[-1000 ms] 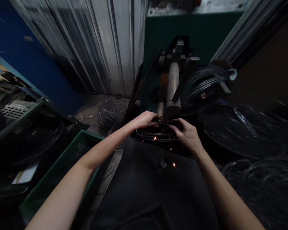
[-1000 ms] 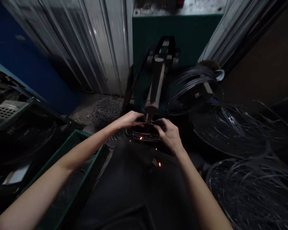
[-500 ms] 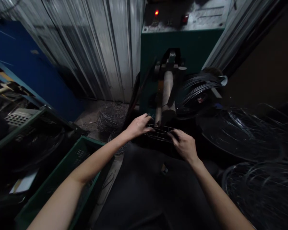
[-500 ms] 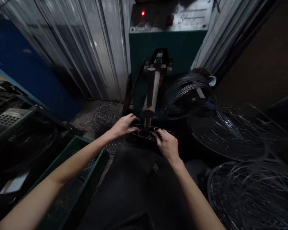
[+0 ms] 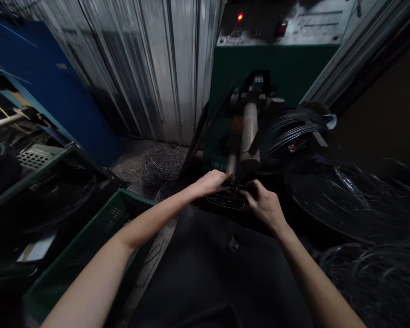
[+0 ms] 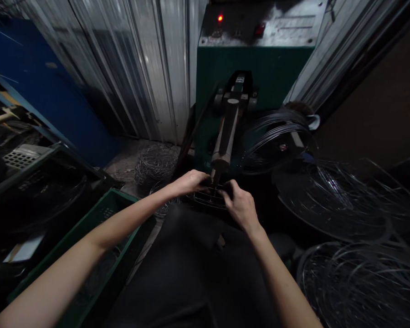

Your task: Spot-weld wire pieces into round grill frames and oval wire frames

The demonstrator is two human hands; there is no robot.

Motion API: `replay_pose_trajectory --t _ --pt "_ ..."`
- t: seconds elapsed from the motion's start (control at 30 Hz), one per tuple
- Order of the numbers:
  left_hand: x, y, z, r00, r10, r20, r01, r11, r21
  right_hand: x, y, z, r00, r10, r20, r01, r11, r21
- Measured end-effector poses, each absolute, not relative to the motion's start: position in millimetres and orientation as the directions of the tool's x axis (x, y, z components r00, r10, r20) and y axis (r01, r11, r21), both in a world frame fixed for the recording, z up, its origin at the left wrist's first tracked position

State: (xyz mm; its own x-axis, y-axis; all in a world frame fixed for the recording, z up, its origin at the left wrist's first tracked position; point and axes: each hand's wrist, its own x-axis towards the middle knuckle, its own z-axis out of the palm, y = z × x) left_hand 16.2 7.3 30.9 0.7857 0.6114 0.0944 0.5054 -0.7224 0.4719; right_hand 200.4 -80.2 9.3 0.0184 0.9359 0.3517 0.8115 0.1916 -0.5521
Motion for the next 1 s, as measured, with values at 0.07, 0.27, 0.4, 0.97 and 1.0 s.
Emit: replay_pose_trajectory --t 0.07,0.27,0.4,0.97,1.0 --pt "18 8 32 0.781 0.619 0.084 0.515 -0.715 0.474 200 -78 10 0.052 0.937 0.345 0.818 0.158 -0.553" --pt "20 15 35 0.762 0.643 0.076 0.543 -0.698 0.467 203 -69 11 0.054 0.944 0.325 0.815 0.147 -0.561" --pt "21 17 37 0.762 0.644 0.064 0.544 -0.691 0.477 204 -65 11 0.052 0.941 0.333 0.819 0.151 -0.554" --pt "24 26 36 0.746 0.666 -0.008 0.594 -0.659 0.461 253 -98 -18 0.114 0.914 0.388 0.813 0.138 -0.565" --pt "20 26 36 0.748 0.664 -0.002 0.588 -0.662 0.465 255 -99 -23 0.09 0.92 0.381 0.817 0.151 -0.557"
